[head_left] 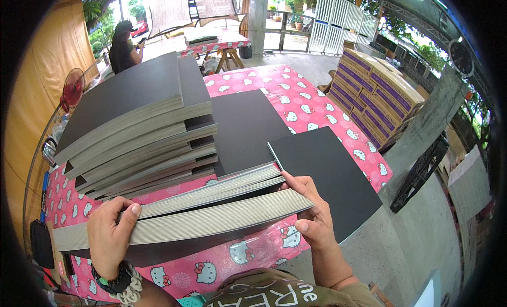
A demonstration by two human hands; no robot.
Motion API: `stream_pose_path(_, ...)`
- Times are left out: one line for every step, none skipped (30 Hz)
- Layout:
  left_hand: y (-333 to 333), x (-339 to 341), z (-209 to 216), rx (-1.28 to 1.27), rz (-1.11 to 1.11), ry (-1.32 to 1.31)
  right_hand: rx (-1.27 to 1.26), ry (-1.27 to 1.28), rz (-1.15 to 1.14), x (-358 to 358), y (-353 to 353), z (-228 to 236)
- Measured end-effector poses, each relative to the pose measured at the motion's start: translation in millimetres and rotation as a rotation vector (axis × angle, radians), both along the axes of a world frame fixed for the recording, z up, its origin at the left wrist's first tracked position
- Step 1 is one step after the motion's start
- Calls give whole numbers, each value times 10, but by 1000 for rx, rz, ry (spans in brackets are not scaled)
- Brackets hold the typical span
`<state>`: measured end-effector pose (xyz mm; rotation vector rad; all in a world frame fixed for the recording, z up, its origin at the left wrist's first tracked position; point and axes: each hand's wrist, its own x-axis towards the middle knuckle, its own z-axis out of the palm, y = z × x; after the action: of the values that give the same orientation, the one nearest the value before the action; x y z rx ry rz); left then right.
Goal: The person picks up a stack of black illustration boards from a pallet, walks over to a table covered with a pink cloth, and places the boards onto an existing stack.
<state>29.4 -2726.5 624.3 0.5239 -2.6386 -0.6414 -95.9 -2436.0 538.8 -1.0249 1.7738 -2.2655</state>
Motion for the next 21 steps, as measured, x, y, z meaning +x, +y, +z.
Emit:
stream_pose_path(4, -1, 4, 0, 3, -3, 1, 6, 3, 2, 4, 0)
stream_pose_path(8, -1, 11, -1, 5, -6, 1, 13, 5, 3, 8, 0)
stream_pose_path(12, -3, 15, -1, 7, -9, 2, 19, 8, 4, 13, -1)
stream_pose_path(8, -4, 15, -1, 5, -16, 2, 18, 6, 4, 13, -3)
stream_pose_path(0, -4, 14, -1, 3, -22, 3, 17, 4, 4, 12, -5)
stream_pose_path(-5, -6, 13, 0, 1, -29, 4, 16, 2, 5, 12, -8)
stream_pose_path(-5, -12, 12, -1, 2, -35, -2, 17, -7, 4, 12, -13)
stream_pose_path(-5, -20, 13, -2, 3, -41, -8, 17, -17, 1, 12, -19)
stream_pose_path(-5, -29, 11, -3, 4, -47, -14, 17, -27, 0, 10, -24)
stream_pose_path(-7, -14, 15, -2, 5, -46, -30, 0, -26, 9, -13, -14)
stream_pose_path(-12, 1, 16, -1, 7, -44, -46, -18, -25, 22, -42, 4)
stream_pose_path(-15, 18, 20, 0, 10, -43, -62, -36, -24, 27, -61, 15)
stream_pose_path(-12, 20, 26, 1, 13, -46, -59, -59, -19, 23, -60, 19)
stream_pose_path(-6, 26, 37, 1, 18, -50, -57, -82, -13, 15, -60, 18)
stream_pose_path(-4, 35, 46, 1, 24, -54, -55, -105, -6, 7, -61, 17)
stream_pose_path(-5, 7, 30, -2, 15, -49, -26, -69, -20, -11, -44, 12)
stream_pose_path(-7, -21, 13, -5, 7, -45, 2, -34, -33, -31, -24, 9)
stream_pose_path(-8, -49, -2, -8, -2, -40, 31, 2, -46, -42, -2, 8)
stream_pose_path(-2, -18, 15, -10, 11, -40, 39, 2, -28, -42, -6, 11)
stream_pose_path(6, 11, 33, -12, 23, -41, 47, 3, -10, -40, -7, 17)
stream_pose_path(13, 41, 50, -14, 35, -41, 54, 4, 7, -38, -14, 21)
